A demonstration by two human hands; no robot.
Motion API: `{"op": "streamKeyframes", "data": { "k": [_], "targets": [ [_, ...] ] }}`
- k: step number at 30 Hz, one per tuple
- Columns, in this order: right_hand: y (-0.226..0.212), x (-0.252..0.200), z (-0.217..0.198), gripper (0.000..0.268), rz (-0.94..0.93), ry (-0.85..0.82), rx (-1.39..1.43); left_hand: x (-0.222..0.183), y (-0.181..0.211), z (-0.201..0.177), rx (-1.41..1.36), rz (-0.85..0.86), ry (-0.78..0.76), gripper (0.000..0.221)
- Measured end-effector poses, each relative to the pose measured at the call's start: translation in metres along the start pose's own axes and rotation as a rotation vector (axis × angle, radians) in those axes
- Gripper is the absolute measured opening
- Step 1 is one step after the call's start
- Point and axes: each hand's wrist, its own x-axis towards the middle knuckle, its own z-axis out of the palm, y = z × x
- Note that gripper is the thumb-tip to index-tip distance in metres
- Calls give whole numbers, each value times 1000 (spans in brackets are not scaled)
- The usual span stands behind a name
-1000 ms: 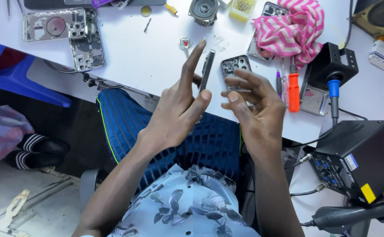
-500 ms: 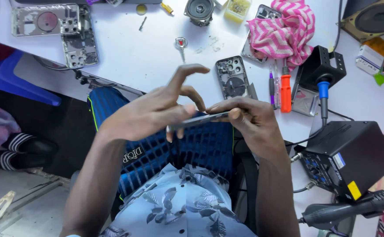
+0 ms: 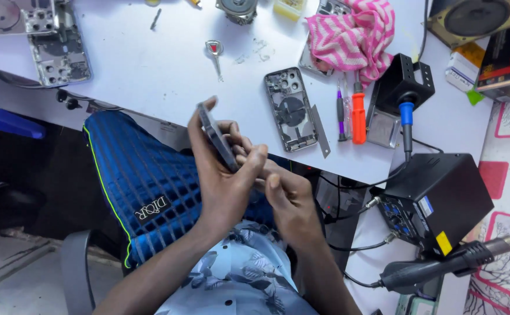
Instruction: Removing a screen from a mobile phone using a prying tool
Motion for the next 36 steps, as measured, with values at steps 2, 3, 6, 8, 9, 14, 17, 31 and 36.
{"op": "streamKeyframes", "data": {
  "k": [2,3,6,8,9,14,17,31,36],
  "targets": [
    [-23,-3,-20,46,37,185,-314,4,1,-5,-37,-4,-18,81],
    [-33,-1,-28,24,61,394,-627,5,3,-11,-72,-15,-60,82],
    [-37,3,-79,21,-200,365,-1285,9,5,-24,516,217,-82,99],
    [-15,5,-95,33,-179,298,-1359,12,-14,-26,561,295,-112,101],
    [-4,4,-106,46,-154,248,-1427,14,-25,-24,607,377,-158,104],
    [15,-4,-110,59,-250,230,-1559,21,-39,-20,556,486,-185,107],
    [16,-10,-103,55,-275,261,-1581,28,-46,-19,526,542,-190,109],
    [0,-18,-92,17,-224,352,-1455,60,-81,-19,445,548,-214,109],
    [-5,-24,-100,24,-203,305,-1586,67,-99,-16,445,670,-179,113]
  ]
}}
